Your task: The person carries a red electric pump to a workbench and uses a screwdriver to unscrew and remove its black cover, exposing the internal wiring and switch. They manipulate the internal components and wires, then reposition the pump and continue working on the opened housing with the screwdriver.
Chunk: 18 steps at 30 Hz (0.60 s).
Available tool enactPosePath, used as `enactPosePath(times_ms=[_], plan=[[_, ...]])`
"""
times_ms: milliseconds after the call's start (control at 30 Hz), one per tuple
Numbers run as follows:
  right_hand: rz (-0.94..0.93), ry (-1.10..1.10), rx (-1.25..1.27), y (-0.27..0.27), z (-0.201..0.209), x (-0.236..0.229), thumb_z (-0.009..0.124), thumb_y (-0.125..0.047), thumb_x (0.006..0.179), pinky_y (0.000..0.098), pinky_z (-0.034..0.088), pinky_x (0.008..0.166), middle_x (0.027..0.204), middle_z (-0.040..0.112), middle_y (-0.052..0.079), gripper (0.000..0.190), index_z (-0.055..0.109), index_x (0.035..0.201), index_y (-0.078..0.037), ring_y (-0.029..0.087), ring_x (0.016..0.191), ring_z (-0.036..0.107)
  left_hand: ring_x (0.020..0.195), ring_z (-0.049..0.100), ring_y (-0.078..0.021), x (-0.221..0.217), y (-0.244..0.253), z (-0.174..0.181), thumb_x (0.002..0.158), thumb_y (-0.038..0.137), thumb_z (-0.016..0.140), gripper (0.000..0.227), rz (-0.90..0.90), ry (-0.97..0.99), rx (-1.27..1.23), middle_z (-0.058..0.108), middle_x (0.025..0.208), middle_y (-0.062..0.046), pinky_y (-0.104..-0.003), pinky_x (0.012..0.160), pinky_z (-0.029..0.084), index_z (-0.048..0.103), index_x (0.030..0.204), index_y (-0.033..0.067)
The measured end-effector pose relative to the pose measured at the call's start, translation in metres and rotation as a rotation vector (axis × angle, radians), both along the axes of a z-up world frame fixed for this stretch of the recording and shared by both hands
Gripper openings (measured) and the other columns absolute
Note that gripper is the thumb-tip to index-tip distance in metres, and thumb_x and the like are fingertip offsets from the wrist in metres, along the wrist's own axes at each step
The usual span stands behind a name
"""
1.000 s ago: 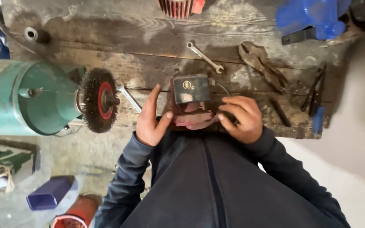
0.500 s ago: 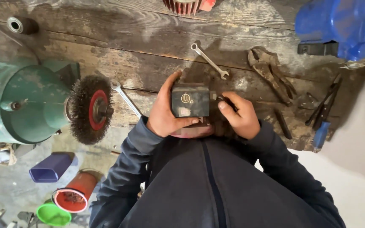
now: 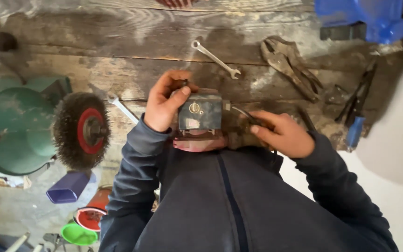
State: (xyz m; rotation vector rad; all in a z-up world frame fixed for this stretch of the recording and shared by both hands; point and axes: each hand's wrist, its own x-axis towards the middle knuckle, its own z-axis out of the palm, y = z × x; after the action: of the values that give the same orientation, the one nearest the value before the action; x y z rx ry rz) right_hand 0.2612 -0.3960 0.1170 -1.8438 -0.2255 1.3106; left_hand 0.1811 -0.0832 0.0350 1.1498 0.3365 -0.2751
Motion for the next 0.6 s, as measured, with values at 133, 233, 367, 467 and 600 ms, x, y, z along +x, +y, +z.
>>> enactPosePath(times_ms=[133, 233, 367, 467, 600], plan=[[-0.229, 0.394, 0.223, -0.05, -0.014, -0.018, 0.056, -0.021, 0.104, 0.0325, 0.051, 0.06, 0.072, 0.06, 0.004, 0.044, 0.054, 0.137, 0.008, 0.015, 0.064, 0.06, 0.122, 0.065, -0.0174, 0.006, -0.013, 0.014, 0.101, -0.003, 0.062, 0.038, 0.171, -0.062, -0.054, 0.069, 0.127, -0.012, -0.03, 0.103, 0.048, 0.052, 0.137, 0.0034], [-0.547, 0.534, 0.382, -0.053, -0.009, -0.048, 0.052, -0.021, 0.104, 0.0334, 0.048, 0.059, 0.071, 0.057, 0.005, 0.047, 0.05, 0.144, 0.005, 0.016, 0.064, 0.058, 0.117, 0.062, -0.0148, 0.006, -0.018, 0.021, 0.099, -0.009, 0.061, 0.047, 0.284, -0.143, -0.079, 0.067, 0.124, -0.009, -0.029, 0.105, 0.048, 0.048, 0.143, 0.0056], [-0.703, 0.592, 0.602, -0.084, -0.03, -0.072, 0.052, -0.018, 0.111, 0.0313, 0.045, 0.061, 0.071, 0.049, -0.001, 0.047, 0.05, 0.151, 0.006, 0.011, 0.061, 0.048, 0.111, 0.062, -0.0127, 0.008, -0.012, 0.01, 0.1, -0.009, 0.057, 0.049, 0.258, -0.191, 0.0, 0.071, 0.122, -0.009, -0.026, 0.1, 0.047, 0.046, 0.144, 0.0066], [-0.531, 0.225, 0.34, -0.093, -0.041, -0.063, 0.051, -0.023, 0.109, 0.031, 0.04, 0.054, 0.071, 0.054, 0.003, 0.043, 0.061, 0.14, 0.005, 0.014, 0.057, 0.048, 0.115, 0.065, -0.0166, 0.009, -0.005, 0.0, 0.099, -0.01, 0.057, 0.047, 0.197, -0.182, 0.036, 0.069, 0.119, -0.01, -0.03, 0.107, 0.049, 0.051, 0.144, 0.0015], [0.004, -0.605, -0.028, -0.078, -0.051, -0.042, 0.061, -0.028, 0.1, 0.0427, 0.052, 0.063, 0.085, 0.072, 0.015, 0.033, 0.07, 0.121, -0.005, 0.03, 0.072, 0.068, 0.109, 0.066, -0.0189, 0.005, -0.005, 0.0, 0.102, -0.004, 0.057, 0.043, 0.19, -0.202, -0.022, 0.069, 0.122, -0.011, -0.034, 0.102, 0.054, 0.05, 0.145, -0.0001]])
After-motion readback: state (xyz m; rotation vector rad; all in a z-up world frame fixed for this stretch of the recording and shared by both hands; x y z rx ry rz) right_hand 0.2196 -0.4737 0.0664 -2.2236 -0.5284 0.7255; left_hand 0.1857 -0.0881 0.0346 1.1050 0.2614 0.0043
